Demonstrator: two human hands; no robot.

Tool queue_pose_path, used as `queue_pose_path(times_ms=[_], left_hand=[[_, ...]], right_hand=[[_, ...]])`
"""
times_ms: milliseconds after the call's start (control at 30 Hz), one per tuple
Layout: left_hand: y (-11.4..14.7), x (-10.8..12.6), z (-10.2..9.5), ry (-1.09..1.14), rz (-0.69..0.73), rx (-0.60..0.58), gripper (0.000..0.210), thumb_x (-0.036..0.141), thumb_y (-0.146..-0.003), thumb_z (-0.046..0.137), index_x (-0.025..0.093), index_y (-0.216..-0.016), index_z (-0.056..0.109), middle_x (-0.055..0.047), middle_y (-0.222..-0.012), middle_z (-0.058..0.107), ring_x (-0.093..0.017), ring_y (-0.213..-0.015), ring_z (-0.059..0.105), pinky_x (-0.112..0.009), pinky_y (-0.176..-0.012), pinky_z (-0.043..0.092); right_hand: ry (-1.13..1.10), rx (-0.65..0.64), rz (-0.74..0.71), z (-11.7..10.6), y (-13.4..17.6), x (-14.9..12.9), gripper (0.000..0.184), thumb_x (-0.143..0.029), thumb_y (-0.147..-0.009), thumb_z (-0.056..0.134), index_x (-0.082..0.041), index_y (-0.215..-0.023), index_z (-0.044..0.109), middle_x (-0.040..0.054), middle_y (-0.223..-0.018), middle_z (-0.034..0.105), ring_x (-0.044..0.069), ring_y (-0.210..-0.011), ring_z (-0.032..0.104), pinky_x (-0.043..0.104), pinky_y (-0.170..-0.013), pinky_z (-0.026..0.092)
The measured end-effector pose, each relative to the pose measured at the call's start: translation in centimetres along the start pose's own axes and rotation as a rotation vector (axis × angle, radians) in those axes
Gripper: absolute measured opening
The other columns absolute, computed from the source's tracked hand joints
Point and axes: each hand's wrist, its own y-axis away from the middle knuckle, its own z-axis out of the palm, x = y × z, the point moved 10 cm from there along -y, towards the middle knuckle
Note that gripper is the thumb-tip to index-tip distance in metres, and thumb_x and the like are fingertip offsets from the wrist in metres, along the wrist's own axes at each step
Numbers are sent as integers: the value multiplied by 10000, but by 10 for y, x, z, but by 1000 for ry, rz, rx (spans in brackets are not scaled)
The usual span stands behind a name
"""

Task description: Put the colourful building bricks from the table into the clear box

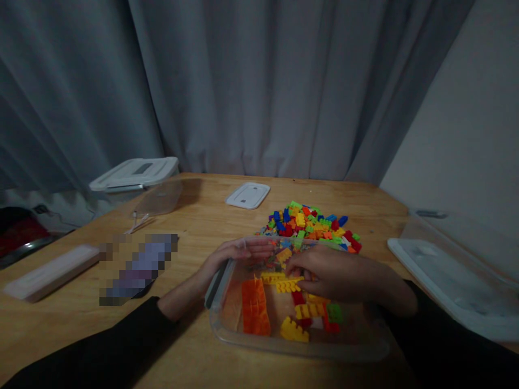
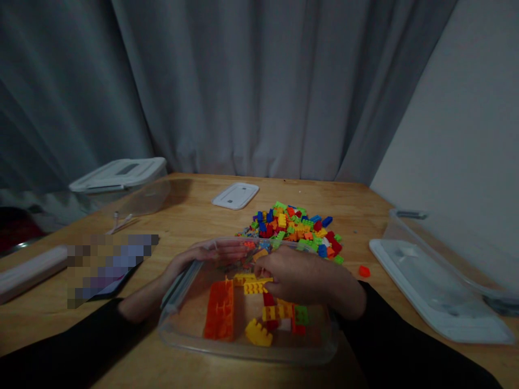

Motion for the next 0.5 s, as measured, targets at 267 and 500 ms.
queue_pose_path(times_ms=[267,500], left_hand=[[-3,4,2,-67,25,-25,526,239,-870,531,143,-1369,669,-158,-1509,602,-367,-1422,531,-575,-1258,255],[2,4,1,-39,-1,33,467,229,-904,530,166,-1338,690,-147,-1497,616,-368,-1416,537,-601,-1242,275]], right_hand=[[-55,87,-31,-22,1,-11,225,-257,-953,579,-207,-1100,742,59,-1031,761,196,-880,668,301,-771,478],[-21,403,95,-86,27,25,288,-371,-994,554,-206,-1099,765,65,-1068,791,201,-911,713,321,-824,527]])
